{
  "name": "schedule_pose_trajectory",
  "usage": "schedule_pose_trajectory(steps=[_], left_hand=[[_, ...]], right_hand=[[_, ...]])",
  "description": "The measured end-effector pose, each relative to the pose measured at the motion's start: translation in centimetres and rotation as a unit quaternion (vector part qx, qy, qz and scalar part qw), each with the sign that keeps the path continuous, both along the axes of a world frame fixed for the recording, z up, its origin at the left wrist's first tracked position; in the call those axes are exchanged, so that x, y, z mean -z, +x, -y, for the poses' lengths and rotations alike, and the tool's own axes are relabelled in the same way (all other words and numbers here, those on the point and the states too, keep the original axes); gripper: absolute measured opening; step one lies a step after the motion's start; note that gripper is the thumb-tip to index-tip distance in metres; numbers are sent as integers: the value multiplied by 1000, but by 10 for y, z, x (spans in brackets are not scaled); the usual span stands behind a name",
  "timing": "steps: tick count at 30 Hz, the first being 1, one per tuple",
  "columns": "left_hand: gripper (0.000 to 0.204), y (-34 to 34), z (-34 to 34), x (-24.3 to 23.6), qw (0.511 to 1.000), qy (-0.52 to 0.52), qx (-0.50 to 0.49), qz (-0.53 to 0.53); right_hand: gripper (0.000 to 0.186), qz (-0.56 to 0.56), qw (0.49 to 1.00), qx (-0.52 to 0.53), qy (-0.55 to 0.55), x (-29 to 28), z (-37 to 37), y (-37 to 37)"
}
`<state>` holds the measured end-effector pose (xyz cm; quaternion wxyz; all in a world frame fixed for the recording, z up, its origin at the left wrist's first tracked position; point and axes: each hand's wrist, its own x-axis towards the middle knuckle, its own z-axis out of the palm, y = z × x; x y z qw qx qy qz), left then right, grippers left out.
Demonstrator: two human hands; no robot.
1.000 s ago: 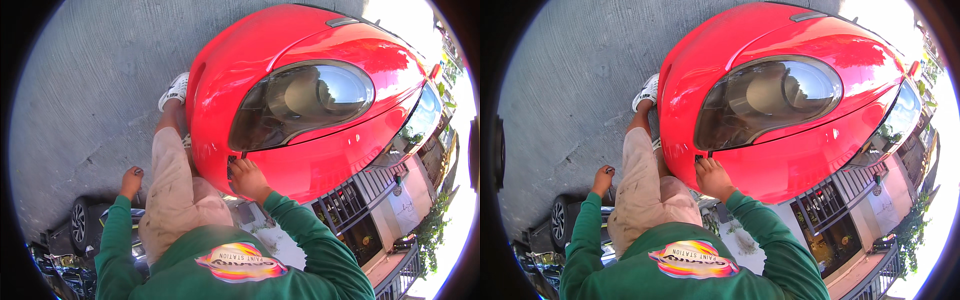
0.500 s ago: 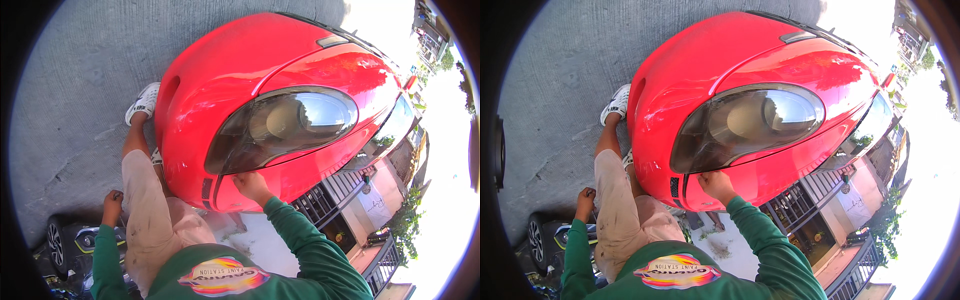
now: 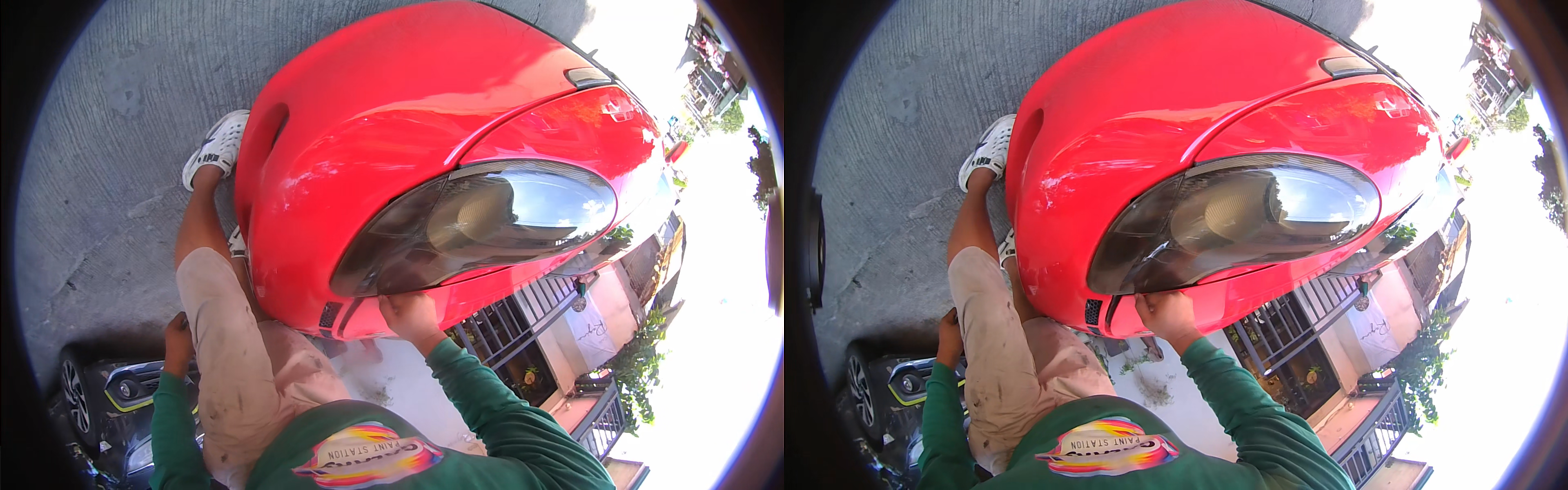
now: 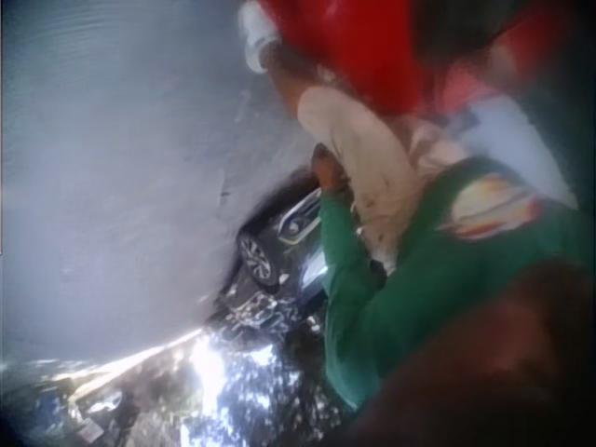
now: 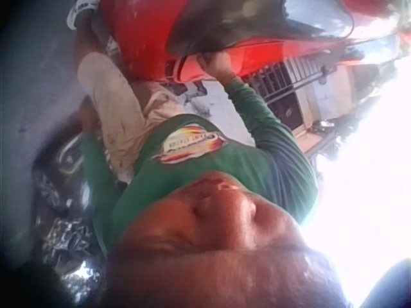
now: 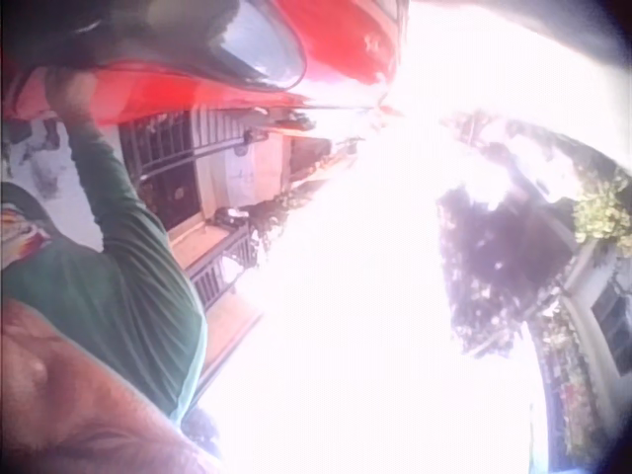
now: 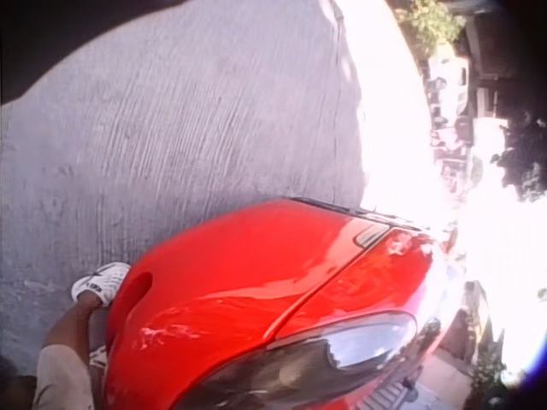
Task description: The person uses a screwdriver to tighten a screw on the underside of a red car's open hood. They then close the hood and repeatedly open and close it to test the latch mechanism. Finally, they use the screwdriver to pry and adjust a black rubber seal along the hood's edge.
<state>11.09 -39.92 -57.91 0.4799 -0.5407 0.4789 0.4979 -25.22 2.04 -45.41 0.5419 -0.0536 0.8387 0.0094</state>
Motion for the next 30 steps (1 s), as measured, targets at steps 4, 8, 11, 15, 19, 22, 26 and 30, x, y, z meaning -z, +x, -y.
schedule_pose_trajectory(steps=[4,8,11,15,19,22,26,30], left_hand=[[22,-26,3,-5,1000,2,11,-7],[22,-44,21,-10,996,1,93,19],[21,-82,30,-26,991,6,117,58],[20,-87,41,-41,992,-21,117,32],[20,-94,48,-50,983,-26,183,-15],[20,-105,53,-68,978,-56,194,-49],[21,-132,66,-99,949,-96,285,-97],[21,-135,81,-117,909,-139,368,-134]], right_hand=[[39,-29,999,18,-11,0,-3,7],[39,-50,999,10,-9,-1,0,6],[41,-53,999,-5,0,-4,-3,9],[43,-78,997,2,2,-5,1,13],[42,-81,995,39,34,-13,4,17],[32,-133,988,72,11,-24,3,42],[27,-133,923,336,-130,-63,-1,142],[26,-68,854,498,-138,-70,-22,302]])
